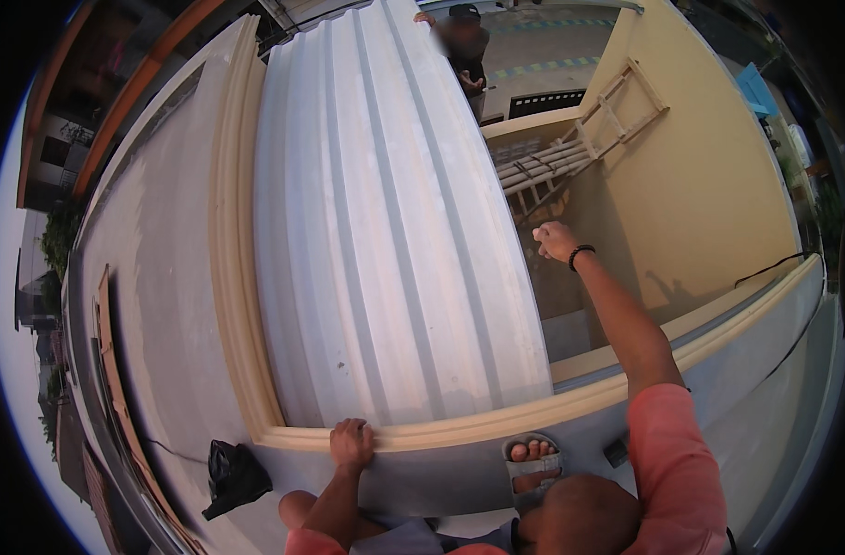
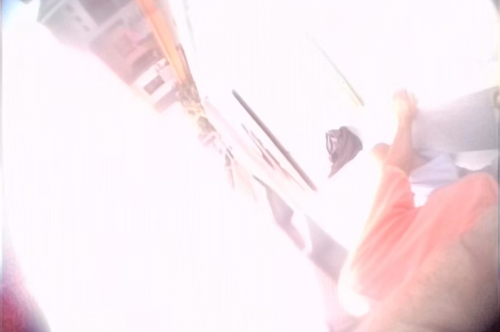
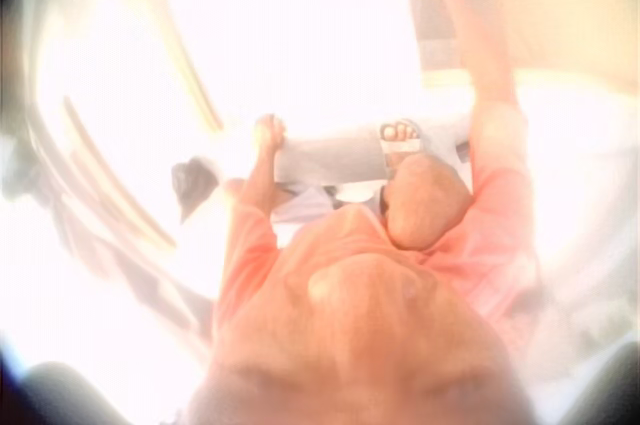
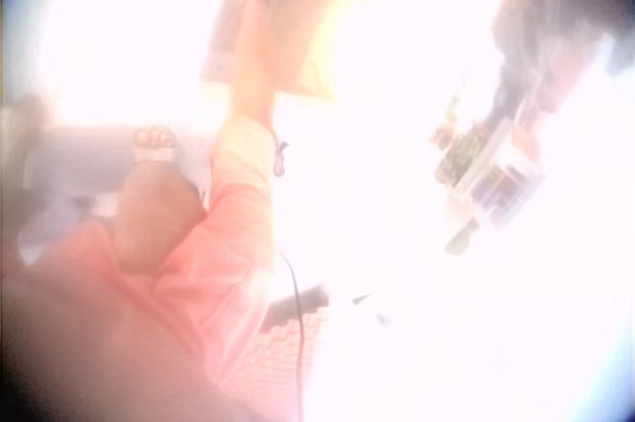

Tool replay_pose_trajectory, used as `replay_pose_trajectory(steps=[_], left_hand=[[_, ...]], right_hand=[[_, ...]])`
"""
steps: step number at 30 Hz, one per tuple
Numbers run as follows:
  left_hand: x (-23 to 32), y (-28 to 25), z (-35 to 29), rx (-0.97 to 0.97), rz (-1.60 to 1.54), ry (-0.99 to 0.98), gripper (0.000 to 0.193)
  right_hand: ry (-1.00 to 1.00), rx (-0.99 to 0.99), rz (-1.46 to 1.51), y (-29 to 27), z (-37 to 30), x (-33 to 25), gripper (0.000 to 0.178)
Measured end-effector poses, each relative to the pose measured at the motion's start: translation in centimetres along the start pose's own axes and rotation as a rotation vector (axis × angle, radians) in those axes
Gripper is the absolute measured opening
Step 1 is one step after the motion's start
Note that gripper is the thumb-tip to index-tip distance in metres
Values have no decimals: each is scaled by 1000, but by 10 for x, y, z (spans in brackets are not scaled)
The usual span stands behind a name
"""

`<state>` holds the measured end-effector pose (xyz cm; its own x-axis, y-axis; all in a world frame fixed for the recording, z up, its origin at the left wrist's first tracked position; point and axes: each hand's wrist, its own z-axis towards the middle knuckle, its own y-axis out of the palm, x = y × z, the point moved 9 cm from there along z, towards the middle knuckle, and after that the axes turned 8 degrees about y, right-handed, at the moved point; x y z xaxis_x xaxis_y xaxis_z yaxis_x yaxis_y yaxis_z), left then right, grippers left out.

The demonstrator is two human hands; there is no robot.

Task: The person positions a white corrugated roofing sheet onto a wooden frame on a rooftop. They use a marker to trace the frame's edge onto the sheet and then use a power tool to cut the sheet along the marked line.

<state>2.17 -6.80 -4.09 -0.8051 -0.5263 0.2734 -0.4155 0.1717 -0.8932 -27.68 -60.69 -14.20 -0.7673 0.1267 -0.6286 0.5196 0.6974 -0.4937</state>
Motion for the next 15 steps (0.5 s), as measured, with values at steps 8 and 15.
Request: replay_pose_trajectory(steps=[8, 15], left_hand=[[-1, -11, 1, 17, -15, -9, 22], [-7, -20, -10, 91, -63, -32, 22]], right_hand=[[-123, 7, -283, -16, -3, -49, 25], [-346, -462, -843, 111, -66, -160, 21]])
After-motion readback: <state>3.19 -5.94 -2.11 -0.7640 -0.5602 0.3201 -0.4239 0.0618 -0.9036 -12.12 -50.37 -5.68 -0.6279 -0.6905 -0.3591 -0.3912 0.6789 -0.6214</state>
